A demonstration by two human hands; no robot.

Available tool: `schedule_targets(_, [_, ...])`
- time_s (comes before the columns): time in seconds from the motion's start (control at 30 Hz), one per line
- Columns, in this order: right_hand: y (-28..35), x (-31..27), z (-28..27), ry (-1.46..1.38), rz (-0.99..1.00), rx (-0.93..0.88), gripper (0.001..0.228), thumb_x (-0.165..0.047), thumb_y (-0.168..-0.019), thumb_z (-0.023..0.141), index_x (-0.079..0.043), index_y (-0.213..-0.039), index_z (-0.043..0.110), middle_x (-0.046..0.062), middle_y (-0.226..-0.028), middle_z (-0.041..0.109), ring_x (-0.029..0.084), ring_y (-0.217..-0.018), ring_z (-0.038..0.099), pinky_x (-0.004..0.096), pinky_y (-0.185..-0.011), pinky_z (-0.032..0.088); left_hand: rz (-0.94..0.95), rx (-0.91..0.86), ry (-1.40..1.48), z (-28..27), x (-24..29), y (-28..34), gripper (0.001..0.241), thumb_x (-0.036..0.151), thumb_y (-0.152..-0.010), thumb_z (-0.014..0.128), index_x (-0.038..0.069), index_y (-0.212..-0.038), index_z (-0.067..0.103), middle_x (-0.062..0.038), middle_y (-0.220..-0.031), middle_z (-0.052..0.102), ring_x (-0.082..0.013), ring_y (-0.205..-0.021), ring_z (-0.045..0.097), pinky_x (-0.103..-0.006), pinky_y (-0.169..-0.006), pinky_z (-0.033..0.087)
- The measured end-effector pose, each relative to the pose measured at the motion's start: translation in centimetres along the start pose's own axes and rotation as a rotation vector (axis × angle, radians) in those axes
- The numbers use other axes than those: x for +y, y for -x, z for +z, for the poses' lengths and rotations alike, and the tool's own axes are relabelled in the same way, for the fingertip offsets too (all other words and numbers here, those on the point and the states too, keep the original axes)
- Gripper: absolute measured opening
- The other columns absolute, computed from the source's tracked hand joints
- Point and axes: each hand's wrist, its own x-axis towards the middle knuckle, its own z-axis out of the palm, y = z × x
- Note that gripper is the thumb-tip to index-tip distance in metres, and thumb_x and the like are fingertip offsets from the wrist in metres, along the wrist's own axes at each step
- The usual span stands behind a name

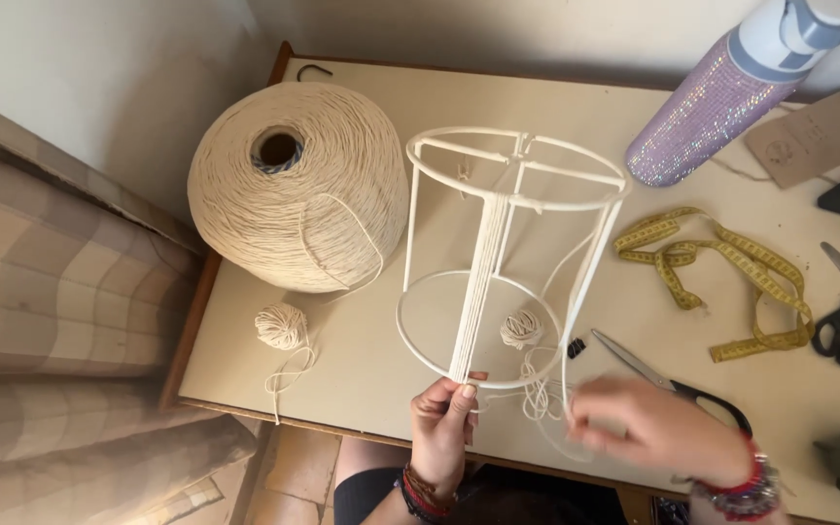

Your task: Winding white string around a wire lampshade frame to create a decorative pattern

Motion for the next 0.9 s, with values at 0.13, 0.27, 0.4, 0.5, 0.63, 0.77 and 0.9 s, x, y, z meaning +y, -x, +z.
schedule_targets(0.13, [-1.2,-1.4,-3.7,0.228,0.116,0.53,0.032,-0.032,-0.094,0.063,-0.016,-0.121,0.068,0.004,-0.129,0.07,0.02,-0.117,0.069,0.035,-0.104,0.047,-0.016,-0.026,-0.046,0.0,0.0,0.2,0.023,0.015,-0.096,0.069,-0.001,-0.107,0.081,-0.002,-0.053,0.051,-0.0072,-0.041,0.038,-0.0208,-0.036,0.032])
schedule_targets(0.27, [-5.4,-0.6,-6.3,0.239,0.057,1.075,0.017,-0.014,-0.1,0.075,-0.005,-0.114,0.073,0.008,-0.099,0.057,0.011,-0.063,0.042,0.026,-0.067,0.042,0.013,-0.029,-0.014,0.1,-0.8,0.3,0.021,0.013,-0.095,0.07,-0.003,-0.103,0.08,-0.003,-0.06,0.06,-0.0066,-0.043,0.04,-0.0207,-0.035,0.031])
schedule_targets(0.4, [-7.7,-0.3,-5.9,0.256,0.002,1.099,0.02,-0.012,-0.101,0.075,-0.006,-0.083,0.071,0.006,-0.082,0.059,0.014,-0.066,0.046,0.03,-0.06,0.037,0.031,-0.009,-0.006,0.3,-0.8,0.0,0.019,0.013,-0.095,0.069,-0.003,-0.1,0.079,-0.007,-0.071,0.071,-0.0066,-0.043,0.042,-0.0206,-0.034,0.031])
schedule_targets(0.5, [-4.4,0.3,-3.5,0.15,-0.144,0.478,0.017,-0.012,-0.089,0.071,-0.023,-0.099,0.078,-0.003,-0.099,0.068,0.015,-0.089,0.067,0.032,-0.086,0.053,0.013,0.002,-0.016,0.2,-0.6,0.1,0.022,0.013,-0.095,0.069,-0.003,-0.104,0.08,-0.002,-0.057,0.056,-0.0066,-0.042,0.04,-0.02,-0.033,0.031])
schedule_targets(0.63, [-2.3,-0.8,-0.6,0.297,0.12,-0.188,0.024,-0.035,-0.099,0.069,-0.019,-0.082,0.075,-0.008,-0.081,0.067,0.012,-0.074,0.067,0.035,-0.074,0.051,0.0,-0.006,-0.01,0.1,-0.6,0.4,0.021,0.014,-0.096,0.07,-0.002,-0.103,0.08,-0.003,-0.056,0.057,-0.0065,-0.04,0.038,-0.0202,-0.033,0.03])
schedule_targets(0.77, [-0.5,1.2,-2.6,0.349,0.351,0.12,0.017,-0.04,-0.09,0.07,-0.027,-0.097,0.077,-0.012,-0.091,0.074,0.008,-0.075,0.073,0.03,-0.076,0.057,0.009,-0.017,-0.006,0.2,-1.0,0.1,0.02,0.013,-0.095,0.071,-0.003,-0.1,0.08,-0.006,-0.064,0.066,-0.0067,-0.042,0.042,-0.0199,-0.033,0.033])
schedule_targets(0.9, [-2.6,0.2,-6.7,0.415,0.315,0.923,0.033,-0.035,-0.1,0.072,-0.008,-0.119,0.068,0.003,-0.09,0.059,0.013,-0.059,0.049,0.031,-0.064,0.043,0.037,-0.028,0.021,0.2,-0.9,0.3,0.02,0.013,-0.096,0.069,-0.004,-0.1,0.079,-0.006,-0.061,0.065,-0.0065,-0.043,0.041,-0.0214,-0.035,0.032])
